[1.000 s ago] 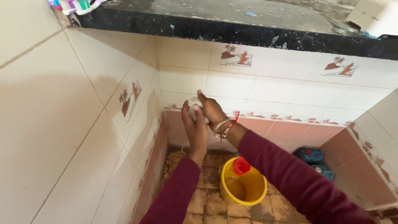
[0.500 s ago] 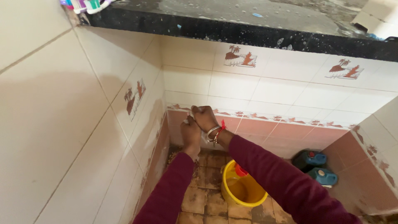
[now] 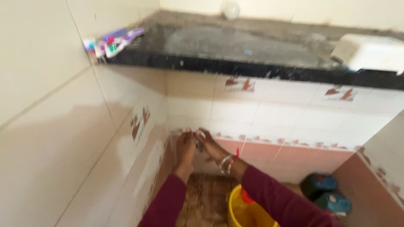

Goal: The person enters a bathroom and organizes items on a black countertop, including a blue cup, soap dishes, and toothbrushes. They wet a cloth under a tap and wipe the countertop surface.

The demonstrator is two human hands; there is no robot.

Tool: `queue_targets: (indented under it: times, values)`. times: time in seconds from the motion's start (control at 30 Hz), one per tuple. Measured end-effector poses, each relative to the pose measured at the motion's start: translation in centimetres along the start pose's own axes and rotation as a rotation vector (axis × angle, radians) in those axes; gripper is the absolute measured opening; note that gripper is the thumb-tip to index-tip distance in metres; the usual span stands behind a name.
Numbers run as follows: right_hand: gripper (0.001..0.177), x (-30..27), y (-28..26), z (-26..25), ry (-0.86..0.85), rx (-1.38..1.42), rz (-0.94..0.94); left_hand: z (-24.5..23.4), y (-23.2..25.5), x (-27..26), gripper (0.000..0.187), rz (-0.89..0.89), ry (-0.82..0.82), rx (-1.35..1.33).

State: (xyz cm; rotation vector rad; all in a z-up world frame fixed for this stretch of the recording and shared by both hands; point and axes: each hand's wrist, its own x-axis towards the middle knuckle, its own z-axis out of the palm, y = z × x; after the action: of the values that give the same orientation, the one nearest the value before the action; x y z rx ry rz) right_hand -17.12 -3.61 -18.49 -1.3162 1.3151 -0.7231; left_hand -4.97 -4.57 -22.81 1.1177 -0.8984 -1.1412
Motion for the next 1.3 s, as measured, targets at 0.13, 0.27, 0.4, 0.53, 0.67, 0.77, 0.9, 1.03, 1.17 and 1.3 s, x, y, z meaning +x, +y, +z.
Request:
queue_targets:
  times: [0.13, 0.27, 0.4, 0.53, 0.67, 0.77, 0.9, 1.03, 1.17, 1.3]
  values:
    - [0.078, -4.3, -3.6, -2.5, -0.04, -0.037, -0.096, 1.1, 6.5, -3.6, 0.028, 0.127, -0.075, 0.131]
    - [0.074, -8.3, -7.7, -5.2, 0.042, -0.146, -0.324, 1.0, 14.1, -7.0, 0.044, 0.165, -0.174, 0.296]
    - [0.078, -13.6, -11.9, -6.5, 0.064, -0.281, -0.865, 1.6, 19.7, -10.3, 0.054, 0.512, -0.186, 0.308]
    - [0.062, -17.6, -17.4, -7.9, 0.107, -0.4, -0.963, 2.6, 24.1, -11.8, 0.051, 0.799, -0.168, 0.258]
    - [0.046, -18.5, -24.0, -12.1, 0.337, -0.363, -0.749, 4.2, 29.1, -10.4, 0.047, 0.641, -0.171, 0.209]
    - [0.033, -17.3, -29.0, -15.1, 0.424, -0.556, -0.998, 6.3, 32.8, -7.8, 0.048, 0.888, -0.136, 0.328]
    - [0.049, -16.0, -32.2, -18.7, 0.753, -1.227, -0.522, 6.5, 34.0, -4.7, 0.046, 0.817, -0.102, 0.862]
    - [0.061, -13.6, -30.1, -19.2, 0.503, -1.082, -0.535, 2.7, 32.0, -2.7, 0.033, 0.995, -0.003, 0.883]
    - [0.091, -10.4, -28.4, -17.7, 0.233, -1.073, -0.401, -0.5, 29.1, -2.0, 0.033, 1.241, 0.207, 0.882]
    - [0.112, -8.5, -28.6, -17.0, 0.168, -1.162, -0.233, -1.4, 26.7, -1.8, 0.042, 1.288, 0.358, 1.049]
